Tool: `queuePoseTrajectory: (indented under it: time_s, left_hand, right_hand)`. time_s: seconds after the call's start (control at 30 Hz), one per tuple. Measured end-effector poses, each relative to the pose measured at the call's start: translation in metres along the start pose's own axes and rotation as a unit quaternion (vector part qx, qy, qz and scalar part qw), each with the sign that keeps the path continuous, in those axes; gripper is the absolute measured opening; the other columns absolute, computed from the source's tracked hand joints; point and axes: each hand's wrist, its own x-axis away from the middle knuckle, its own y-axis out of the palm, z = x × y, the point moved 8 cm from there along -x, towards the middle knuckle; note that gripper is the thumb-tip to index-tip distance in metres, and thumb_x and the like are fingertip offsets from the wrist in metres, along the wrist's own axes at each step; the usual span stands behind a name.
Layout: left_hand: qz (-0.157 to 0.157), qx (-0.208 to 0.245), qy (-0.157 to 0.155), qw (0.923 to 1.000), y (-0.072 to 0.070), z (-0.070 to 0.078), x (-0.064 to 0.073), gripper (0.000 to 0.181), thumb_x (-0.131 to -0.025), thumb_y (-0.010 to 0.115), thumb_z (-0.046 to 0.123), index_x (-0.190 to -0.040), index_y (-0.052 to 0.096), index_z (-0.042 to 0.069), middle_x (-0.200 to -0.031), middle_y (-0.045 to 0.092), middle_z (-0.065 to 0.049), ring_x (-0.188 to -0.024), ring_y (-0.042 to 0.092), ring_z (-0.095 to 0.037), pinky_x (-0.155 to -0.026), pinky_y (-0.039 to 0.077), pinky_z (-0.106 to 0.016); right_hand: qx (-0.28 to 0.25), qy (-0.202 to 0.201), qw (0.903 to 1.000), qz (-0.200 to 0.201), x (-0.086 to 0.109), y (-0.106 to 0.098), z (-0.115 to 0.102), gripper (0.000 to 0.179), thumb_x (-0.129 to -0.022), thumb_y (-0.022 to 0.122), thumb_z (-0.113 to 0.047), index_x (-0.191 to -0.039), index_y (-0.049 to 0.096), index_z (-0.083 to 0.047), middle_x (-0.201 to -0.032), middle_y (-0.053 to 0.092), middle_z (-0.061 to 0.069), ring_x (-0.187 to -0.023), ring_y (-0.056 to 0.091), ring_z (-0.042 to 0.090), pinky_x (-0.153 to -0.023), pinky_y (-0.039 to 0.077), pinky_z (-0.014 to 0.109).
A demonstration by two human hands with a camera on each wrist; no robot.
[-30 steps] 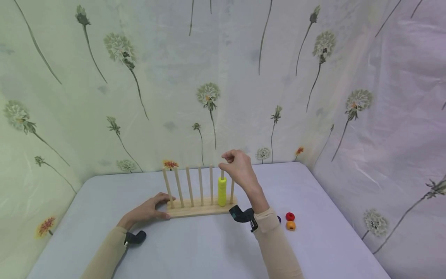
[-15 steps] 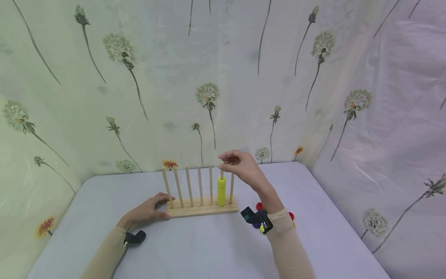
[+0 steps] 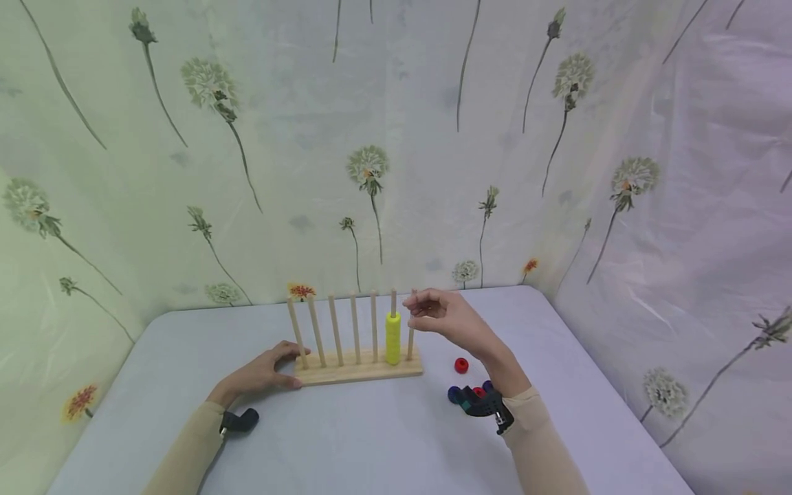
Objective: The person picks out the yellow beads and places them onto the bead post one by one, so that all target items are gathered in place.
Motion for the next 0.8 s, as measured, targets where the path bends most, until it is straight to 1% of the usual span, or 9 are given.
queuePoseTrajectory:
  time_s: [0.13,0.27,0.4,0.53,0.63,0.8]
  left_hand:
    - [0.002,0.001,0.002,1.0000,-0.001,0.000,0.000,0.064,-0.073,0.083,0.037,-0.130,0.057,0.020,-0.130,0.048,0.000,-0.124,0.041,-0.021,-0.109,0.029,-0.051]
    - [0.003,-0.002,0.004,1.0000,-0.001,-0.001,0.000,0.066,-0.073,0.083,0.037,-0.130,0.057,0.018,-0.131,0.047,-0.001,-0.125,0.042,-0.022,-0.109,0.029,-0.051]
    - [0.002,-0.002,0.006,1.0000,-0.001,-0.003,0.000,0.066,-0.073,0.083,0.036,-0.131,0.057,0.018,-0.131,0.047,-0.001,-0.126,0.041,-0.022,-0.110,0.029,-0.051]
    - [0.001,-0.001,0.005,1.0000,0.000,-0.003,0.000,0.066,-0.073,0.083,0.036,-0.131,0.056,0.018,-0.131,0.047,-0.002,-0.127,0.041,-0.023,-0.110,0.028,-0.051]
    - [0.000,-0.001,0.003,1.0000,0.000,-0.003,0.000,0.067,-0.073,0.083,0.036,-0.132,0.056,0.017,-0.132,0.047,-0.002,-0.128,0.041,-0.023,-0.110,0.028,-0.052]
    - [0.000,0.005,0.000,1.0000,0.000,-0.004,-0.001,0.066,-0.073,0.083,0.036,-0.131,0.056,0.018,-0.132,0.047,-0.002,-0.127,0.041,-0.023,-0.110,0.028,-0.051]
  right_hand:
    - [0.008,0.014,0.9998,-0.012,0.010,-0.001,0.019,0.047,-0.084,0.075,-0.030,-0.121,0.058,-0.007,-0.120,0.059,0.011,-0.108,0.059,0.025,-0.088,0.053,0.026]
    - [0.026,0.029,0.9991,-0.018,0.021,-0.001,0.039,0.041,-0.085,0.074,-0.028,-0.119,0.059,-0.010,-0.117,0.060,0.010,-0.105,0.060,0.024,-0.085,0.053,0.025]
    - [0.043,0.043,0.9981,-0.013,0.032,-0.003,0.053,0.039,-0.086,0.074,-0.027,-0.118,0.059,-0.011,-0.115,0.061,0.009,-0.103,0.061,0.024,-0.083,0.053,0.023]
    - [0.045,0.050,0.9977,-0.012,0.045,-0.006,0.061,0.039,-0.087,0.072,-0.025,-0.118,0.058,-0.008,-0.114,0.061,0.012,-0.098,0.061,0.026,-0.081,0.055,0.026]
    - [0.046,0.055,0.9973,-0.016,0.055,-0.007,0.069,0.038,-0.087,0.071,-0.024,-0.118,0.057,-0.006,-0.113,0.060,0.013,-0.097,0.062,0.024,-0.080,0.055,0.028]
    - [0.034,0.075,0.9965,-0.014,0.069,-0.007,0.086,0.040,-0.087,0.072,-0.024,-0.118,0.057,-0.005,-0.114,0.059,0.016,-0.098,0.061,0.017,-0.080,0.054,0.024]
